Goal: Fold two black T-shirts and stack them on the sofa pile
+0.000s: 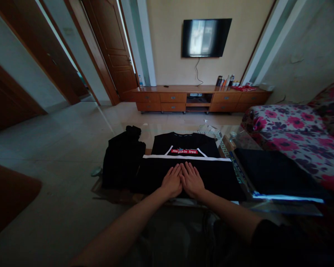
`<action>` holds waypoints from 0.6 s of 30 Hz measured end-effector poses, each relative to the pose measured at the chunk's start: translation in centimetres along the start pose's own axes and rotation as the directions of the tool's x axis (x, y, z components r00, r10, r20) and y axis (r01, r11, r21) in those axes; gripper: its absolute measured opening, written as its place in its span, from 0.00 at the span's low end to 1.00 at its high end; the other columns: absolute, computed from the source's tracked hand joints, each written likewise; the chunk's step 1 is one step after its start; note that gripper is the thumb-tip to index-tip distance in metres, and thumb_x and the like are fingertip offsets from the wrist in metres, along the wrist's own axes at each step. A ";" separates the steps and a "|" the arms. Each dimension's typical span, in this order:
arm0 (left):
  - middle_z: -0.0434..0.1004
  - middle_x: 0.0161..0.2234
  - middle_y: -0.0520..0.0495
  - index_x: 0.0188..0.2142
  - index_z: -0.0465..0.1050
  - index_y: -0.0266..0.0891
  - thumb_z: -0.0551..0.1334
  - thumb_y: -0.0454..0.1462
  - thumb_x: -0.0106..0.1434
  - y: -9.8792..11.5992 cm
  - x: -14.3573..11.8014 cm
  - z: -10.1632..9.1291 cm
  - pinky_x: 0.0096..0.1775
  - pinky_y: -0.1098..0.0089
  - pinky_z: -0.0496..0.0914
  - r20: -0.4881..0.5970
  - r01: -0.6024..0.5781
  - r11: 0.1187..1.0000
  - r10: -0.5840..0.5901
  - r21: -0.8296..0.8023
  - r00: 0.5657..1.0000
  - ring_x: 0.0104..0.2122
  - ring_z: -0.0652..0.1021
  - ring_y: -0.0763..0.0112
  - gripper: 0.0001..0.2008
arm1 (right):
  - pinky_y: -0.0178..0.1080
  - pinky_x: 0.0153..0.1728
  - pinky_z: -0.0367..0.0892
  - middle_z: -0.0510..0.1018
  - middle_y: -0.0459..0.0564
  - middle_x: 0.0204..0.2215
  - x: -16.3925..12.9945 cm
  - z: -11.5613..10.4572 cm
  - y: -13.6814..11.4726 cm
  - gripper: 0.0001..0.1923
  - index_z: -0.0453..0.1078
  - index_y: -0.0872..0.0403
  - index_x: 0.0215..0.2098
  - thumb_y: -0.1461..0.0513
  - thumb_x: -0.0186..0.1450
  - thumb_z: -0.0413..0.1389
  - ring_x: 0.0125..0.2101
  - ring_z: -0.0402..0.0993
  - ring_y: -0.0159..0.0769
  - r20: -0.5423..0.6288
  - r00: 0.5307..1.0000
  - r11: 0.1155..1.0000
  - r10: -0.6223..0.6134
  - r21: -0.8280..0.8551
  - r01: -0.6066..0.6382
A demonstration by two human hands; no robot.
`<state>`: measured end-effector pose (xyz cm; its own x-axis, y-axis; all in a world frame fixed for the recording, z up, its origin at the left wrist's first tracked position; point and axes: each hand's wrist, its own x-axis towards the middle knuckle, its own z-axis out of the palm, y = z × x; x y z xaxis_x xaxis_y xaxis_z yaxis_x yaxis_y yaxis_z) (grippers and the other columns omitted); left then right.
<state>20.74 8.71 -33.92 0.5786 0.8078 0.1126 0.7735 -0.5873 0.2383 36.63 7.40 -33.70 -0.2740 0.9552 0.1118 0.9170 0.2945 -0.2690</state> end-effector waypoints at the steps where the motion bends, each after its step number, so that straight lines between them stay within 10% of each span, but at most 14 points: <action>1: 0.48 0.73 0.43 0.73 0.47 0.36 0.47 0.44 0.71 0.0 -0.1 0.2 0.70 0.56 0.45 0.004 0.008 1.000 -0.008 -0.002 1.000 0.72 0.48 0.61 0.34 | 0.56 0.69 0.40 0.45 0.54 0.73 0.0 0.2 -0.2 0.35 0.46 0.55 0.75 0.48 0.75 0.35 0.72 0.39 0.50 0.003 1.000 1.000 0.001 -0.003 -0.001; 18: 0.41 0.74 0.46 0.74 0.44 0.45 0.49 0.55 0.71 -6.0 -5.9 -3.8 0.70 0.57 0.45 -0.020 0.024 0.999 -0.024 0.021 1.000 0.72 0.47 0.62 0.37 | 0.56 0.69 0.42 0.38 0.45 0.75 -6.8 -4.3 9.8 0.33 0.45 0.38 0.74 0.44 0.73 0.44 0.73 0.37 0.46 0.010 0.998 0.992 -0.059 -0.111 0.060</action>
<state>11.67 7.66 -32.40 0.5548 0.8224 0.1261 0.7925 -0.5685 0.2209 48.76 3.67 -33.02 -0.3308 0.9363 0.1179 0.9254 0.3464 -0.1540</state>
